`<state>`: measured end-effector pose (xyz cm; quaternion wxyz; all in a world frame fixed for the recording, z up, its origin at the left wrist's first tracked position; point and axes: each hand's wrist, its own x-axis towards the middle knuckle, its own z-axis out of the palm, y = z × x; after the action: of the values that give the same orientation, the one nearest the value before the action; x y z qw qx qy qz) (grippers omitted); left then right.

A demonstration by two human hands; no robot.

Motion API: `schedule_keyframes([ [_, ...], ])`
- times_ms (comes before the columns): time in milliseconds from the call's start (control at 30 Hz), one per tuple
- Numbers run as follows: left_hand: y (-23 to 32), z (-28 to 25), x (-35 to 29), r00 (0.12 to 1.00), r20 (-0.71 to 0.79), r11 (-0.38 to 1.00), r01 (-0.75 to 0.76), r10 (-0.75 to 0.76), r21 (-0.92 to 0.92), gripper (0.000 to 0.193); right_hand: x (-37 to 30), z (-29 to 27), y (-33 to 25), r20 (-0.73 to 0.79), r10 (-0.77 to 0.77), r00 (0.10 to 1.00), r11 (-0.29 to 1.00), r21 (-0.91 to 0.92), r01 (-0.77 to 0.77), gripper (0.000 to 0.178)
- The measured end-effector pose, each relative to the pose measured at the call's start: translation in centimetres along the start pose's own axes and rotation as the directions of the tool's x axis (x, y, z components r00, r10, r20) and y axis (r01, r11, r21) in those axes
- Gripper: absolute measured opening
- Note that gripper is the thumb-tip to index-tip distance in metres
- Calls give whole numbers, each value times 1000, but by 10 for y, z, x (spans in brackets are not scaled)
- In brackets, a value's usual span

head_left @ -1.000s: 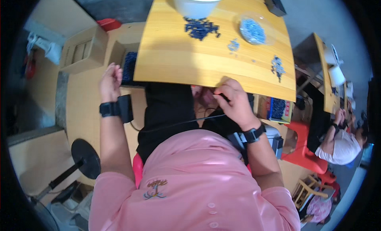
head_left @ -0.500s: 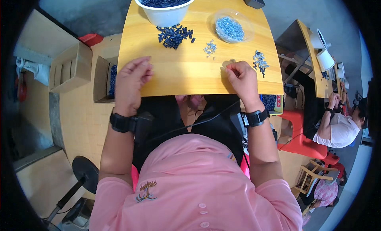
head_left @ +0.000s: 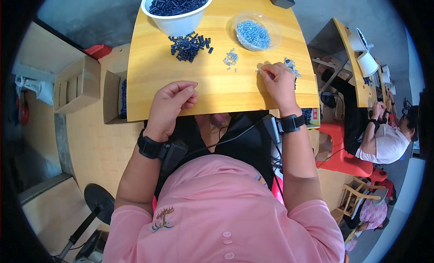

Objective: Assembling small plastic components at a workshop table.

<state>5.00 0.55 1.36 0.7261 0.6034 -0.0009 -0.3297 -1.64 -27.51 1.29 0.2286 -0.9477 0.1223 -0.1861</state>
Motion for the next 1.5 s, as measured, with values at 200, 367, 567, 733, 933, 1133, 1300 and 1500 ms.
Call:
schedule_keyframes([
  [200,-3,4,-2,1000,15,1000,9,-9,8,21,5,13,7,24,-68,997,998,3,68,8],
  [367,-5,9,-4,999,31,1000,9,-9,1,21,5,16,3,79,-28,996,998,-61,33,7],
  [567,-8,21,-7,995,95,1000,13,-12,-6,21,-10,14,-17,76,93,993,989,112,-101,9],
  [733,-10,38,-7,986,161,996,-53,41,70,22,-34,15,-54,264,317,911,423,820,-385,5],
  [933,-20,56,-8,973,195,988,-141,127,57,22,-44,10,-62,470,203,859,225,831,-508,12],
  [1133,-27,69,-7,933,214,946,-312,288,87,18,-50,2,-66,460,215,861,137,859,-493,10],
  [1300,-24,78,-11,898,168,912,-410,406,-13,12,-54,-4,-65,443,169,880,179,865,-469,11],
  [1500,-23,79,-15,862,115,857,-504,493,106,9,-57,-9,-75,374,201,905,304,855,-421,11],
])
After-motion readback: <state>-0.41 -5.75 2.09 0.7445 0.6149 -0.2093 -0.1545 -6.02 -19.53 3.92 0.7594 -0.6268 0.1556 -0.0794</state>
